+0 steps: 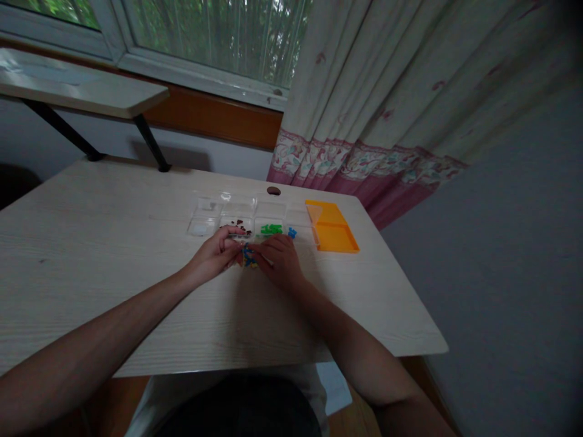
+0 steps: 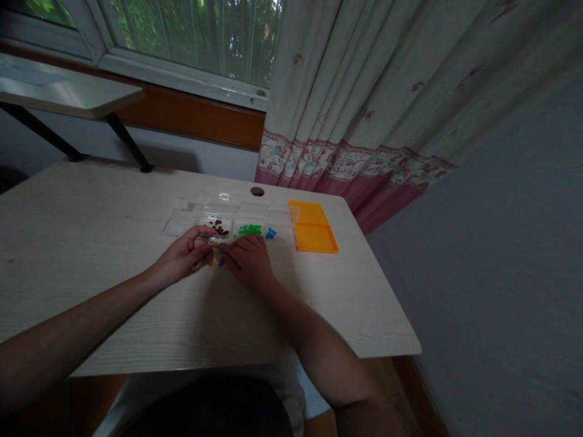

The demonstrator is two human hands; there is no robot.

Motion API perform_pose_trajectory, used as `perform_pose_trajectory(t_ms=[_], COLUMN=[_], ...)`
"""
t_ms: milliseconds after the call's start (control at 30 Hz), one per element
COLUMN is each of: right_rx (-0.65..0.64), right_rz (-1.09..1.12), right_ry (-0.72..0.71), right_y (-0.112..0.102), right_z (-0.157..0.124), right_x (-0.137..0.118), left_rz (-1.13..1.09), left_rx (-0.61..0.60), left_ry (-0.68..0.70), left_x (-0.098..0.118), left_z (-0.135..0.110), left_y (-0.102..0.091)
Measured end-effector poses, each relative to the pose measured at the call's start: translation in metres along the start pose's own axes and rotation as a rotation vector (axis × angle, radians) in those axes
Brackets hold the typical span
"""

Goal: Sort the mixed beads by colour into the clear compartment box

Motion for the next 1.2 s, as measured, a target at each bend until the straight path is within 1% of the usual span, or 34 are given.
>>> perform_pose_trajectory(t_ms=[100,267,400,467,533,633,667,733,800,867,1033,1200], right_rx=[-0.013,0.016,-0.014,-0.019,-0.004,0.04,0.063,0.068,0.107,0.114,0.107,0.034], right_rz=[0.008,0.036,0.022,0.016,-0.002,-0.079,-0.118,-0.221,-0.331,-0.393,-0.423,-0.426], right_ry=[0.009,-0.018,-0.029,-0.034,-0.024,0.057,0.105,0.227,0.363,0.431,0.481,0.574], right_y=[0.003,0.003,0.005,0.003,-0.003,-0.018,-0.025,-0.036,-0.047,-0.054,-0.056,-0.054], right_z=[0.001,0.0,0.001,0.001,0.002,0.003,0.003,0.0,-0.005,-0.009,-0.012,-0.012], right_x=[-0.001,-0.003,-0.006,-0.006,-0.001,0.021,0.032,0.057,0.078,0.09,0.096,0.1], left_rz=[-0.024,0.003,0.034,0.084,0.189,0.454,0.554,0.719,0.802,0.83,0.863,0.88], left_rx=[-0.038,-0.064,-0.068,-0.066,-0.037,0.048,0.07,0.091,0.096,0.093,0.064,0.06], left_ry=[0.012,-0.008,-0.003,0.027,0.074,0.178,0.209,0.252,0.266,0.27,0.3,0.309], left_x=[-0.003,-0.006,-0.005,-0.001,0.004,0.014,0.016,0.02,0.022,0.021,0.02,0.019], left_z=[-0.001,-0.001,-0.001,-0.001,-0.002,-0.003,-0.003,-0.004,-0.003,-0.003,-0.004,-0.003], left_y=[0.004,0.007,0.008,0.008,0.004,-0.005,-0.007,-0.01,-0.012,-0.012,-0.009,-0.01])
Point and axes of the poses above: each hand's wrist, its own z-axis towards the middle knuckle, its own y-axis out of the palm, x = y × z, the point moved 5 cm from there along z, towards the middle knuckle, and after that the axes turned 9 degrees about z, right-handed, at the moved point
